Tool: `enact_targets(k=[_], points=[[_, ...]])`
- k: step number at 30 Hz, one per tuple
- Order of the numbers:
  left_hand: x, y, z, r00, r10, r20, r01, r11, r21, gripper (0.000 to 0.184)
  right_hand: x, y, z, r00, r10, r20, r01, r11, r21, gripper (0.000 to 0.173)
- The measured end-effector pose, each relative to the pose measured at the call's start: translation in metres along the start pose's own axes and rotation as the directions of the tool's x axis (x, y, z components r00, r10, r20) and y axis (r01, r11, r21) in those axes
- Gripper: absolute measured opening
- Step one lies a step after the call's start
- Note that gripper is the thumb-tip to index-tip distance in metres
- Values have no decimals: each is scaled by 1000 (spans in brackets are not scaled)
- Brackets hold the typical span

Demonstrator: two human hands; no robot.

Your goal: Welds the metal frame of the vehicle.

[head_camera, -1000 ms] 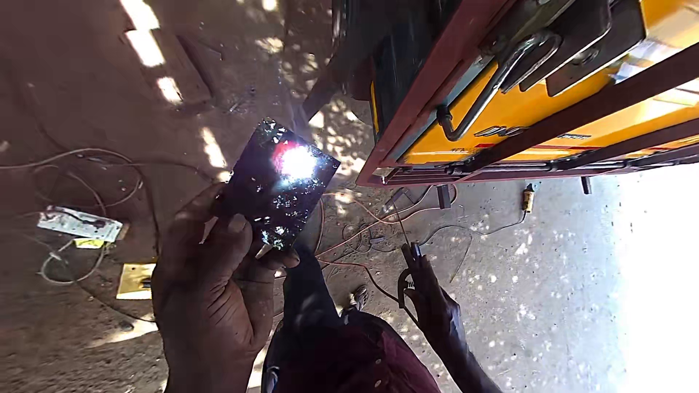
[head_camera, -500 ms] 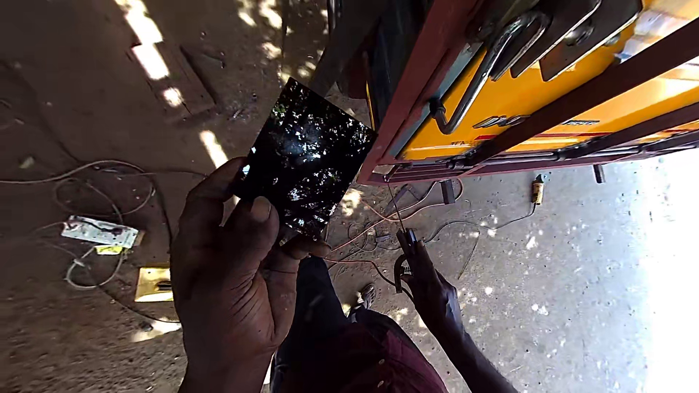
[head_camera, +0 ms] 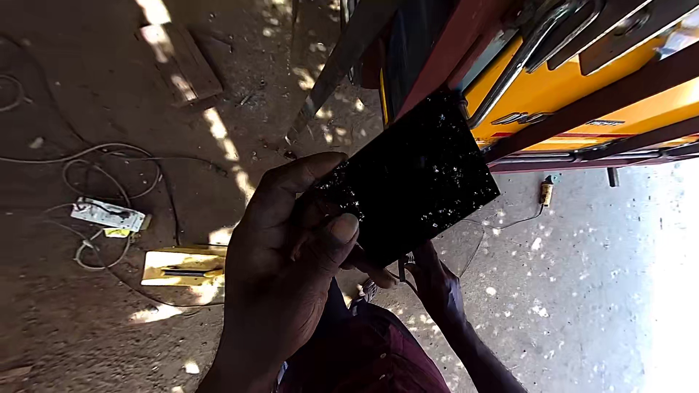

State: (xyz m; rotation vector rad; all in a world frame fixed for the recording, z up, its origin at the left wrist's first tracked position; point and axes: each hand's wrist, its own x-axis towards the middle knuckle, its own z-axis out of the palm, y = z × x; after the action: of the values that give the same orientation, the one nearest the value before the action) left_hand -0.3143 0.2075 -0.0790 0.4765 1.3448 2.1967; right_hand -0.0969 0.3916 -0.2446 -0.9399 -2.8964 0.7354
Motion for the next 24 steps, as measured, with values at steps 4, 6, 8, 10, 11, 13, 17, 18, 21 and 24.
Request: enact_targets(k=[4, 6, 8, 10, 11, 13, 17, 18, 21, 24], points=[[-3, -3, 0, 997, -20, 75, 17, 999, 39, 43, -1, 3, 3, 999, -26, -25, 26, 999, -21, 58], [-4, -4, 1, 996, -24, 90, 18, 998, 62, 44, -2, 2, 2, 999, -34, -40, 33, 999, -29, 51], [-5, -5, 2, 995, -31, 98, 25, 998, 59, 44, -3, 1, 1, 998, -36, -50, 34, 999, -34, 47], [-5, -6, 2, 994, -46, 96, 41, 998, 53, 43, -4, 2, 2, 997, -48, -63, 46, 999, -25, 46], [-6, -6, 2, 994, -46, 96, 42, 998, 48, 43, -4, 3, 2, 997, -46, -58, 45, 999, -19, 45], [-6, -7, 1, 994, -52, 95, 48, 998, 41, 44, -4, 3, 2, 998, -37, -47, 36, 999, -12, 49], [-4, -7, 1, 995, -35, 93, 31, 999, 43, 43, -4, 3, 1, 1000, -16, -18, 16, 1000, -5, 54], [-4, -8, 0, 995, -29, 97, 25, 999, 47, 43, -4, 3, 1, 1000, -11, -17, 10, 1000, -7, 53], [-2, -9, -1, 995, -28, 93, 23, 998, 61, 43, -3, 5, 1, 999, -23, -26, 23, 1000, -6, 49], [-1, -10, -1, 996, -31, 87, 26, 998, 55, 42, -2, 4, 0, 999, -31, -17, 31, 999, 5, 52]])
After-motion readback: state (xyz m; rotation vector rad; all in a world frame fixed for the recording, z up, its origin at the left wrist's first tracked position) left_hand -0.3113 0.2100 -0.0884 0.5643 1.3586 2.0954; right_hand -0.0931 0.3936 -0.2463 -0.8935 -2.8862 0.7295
